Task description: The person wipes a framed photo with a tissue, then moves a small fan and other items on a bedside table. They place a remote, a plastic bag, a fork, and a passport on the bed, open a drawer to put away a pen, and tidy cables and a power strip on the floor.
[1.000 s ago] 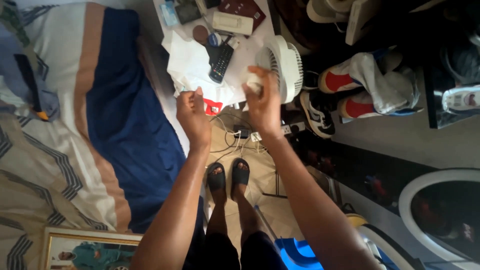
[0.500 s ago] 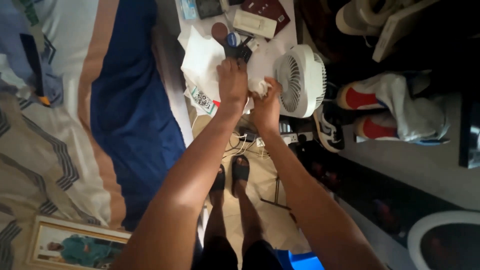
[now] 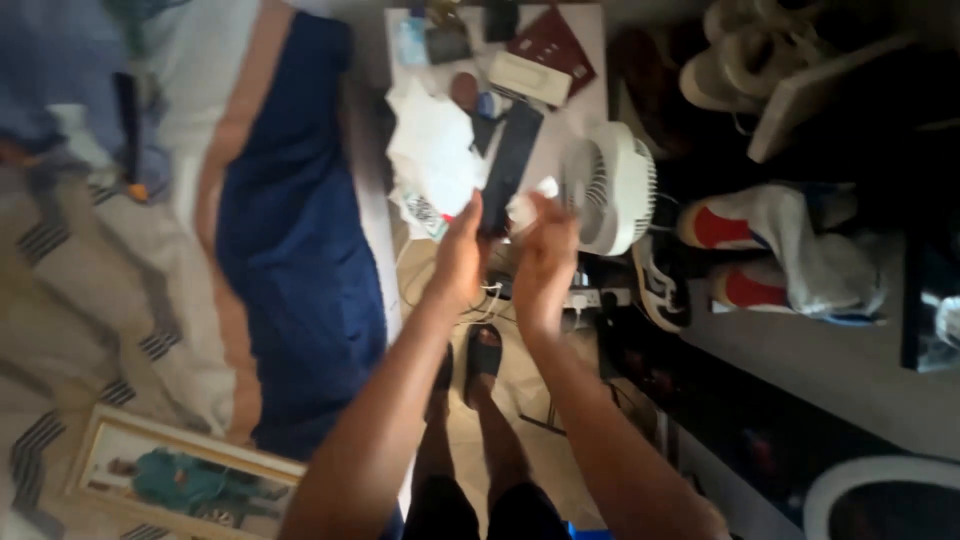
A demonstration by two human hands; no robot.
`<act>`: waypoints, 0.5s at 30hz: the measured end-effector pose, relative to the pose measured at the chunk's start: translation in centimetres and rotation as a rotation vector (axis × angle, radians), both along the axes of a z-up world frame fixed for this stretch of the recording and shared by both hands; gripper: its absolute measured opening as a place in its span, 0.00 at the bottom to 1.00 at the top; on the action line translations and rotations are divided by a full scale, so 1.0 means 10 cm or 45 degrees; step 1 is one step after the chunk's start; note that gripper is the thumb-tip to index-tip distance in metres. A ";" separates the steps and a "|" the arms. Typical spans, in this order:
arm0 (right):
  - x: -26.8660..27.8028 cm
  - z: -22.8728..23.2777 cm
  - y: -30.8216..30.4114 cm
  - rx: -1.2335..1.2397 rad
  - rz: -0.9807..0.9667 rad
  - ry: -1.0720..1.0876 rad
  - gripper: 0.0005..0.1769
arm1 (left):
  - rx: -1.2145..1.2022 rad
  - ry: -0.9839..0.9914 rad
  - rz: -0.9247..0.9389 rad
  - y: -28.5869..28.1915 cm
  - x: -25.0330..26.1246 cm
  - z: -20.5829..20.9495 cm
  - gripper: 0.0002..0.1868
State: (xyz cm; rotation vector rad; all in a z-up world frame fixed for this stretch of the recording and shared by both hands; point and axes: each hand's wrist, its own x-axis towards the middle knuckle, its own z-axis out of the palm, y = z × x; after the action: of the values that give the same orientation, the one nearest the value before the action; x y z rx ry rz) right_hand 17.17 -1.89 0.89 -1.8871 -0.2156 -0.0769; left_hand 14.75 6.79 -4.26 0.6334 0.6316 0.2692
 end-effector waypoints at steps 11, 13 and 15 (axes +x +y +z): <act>-0.26 -0.04 0.22 -0.269 0.549 -0.097 0.12 | -0.019 0.364 0.013 -0.38 -1.08 0.50 0.24; -0.75 0.11 0.20 -0.273 0.547 -0.099 0.12 | 0.018 0.484 0.061 -0.22 -1.13 0.93 0.25; -1.22 0.21 0.18 -0.273 0.561 -0.091 0.12 | 0.051 0.617 0.123 -0.10 -1.27 0.87 0.26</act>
State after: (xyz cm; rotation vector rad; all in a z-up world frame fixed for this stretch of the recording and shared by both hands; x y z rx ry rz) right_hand 5.02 -0.13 3.01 -2.0075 -0.7060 0.1857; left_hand 2.05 5.80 4.42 0.7134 1.1262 0.2190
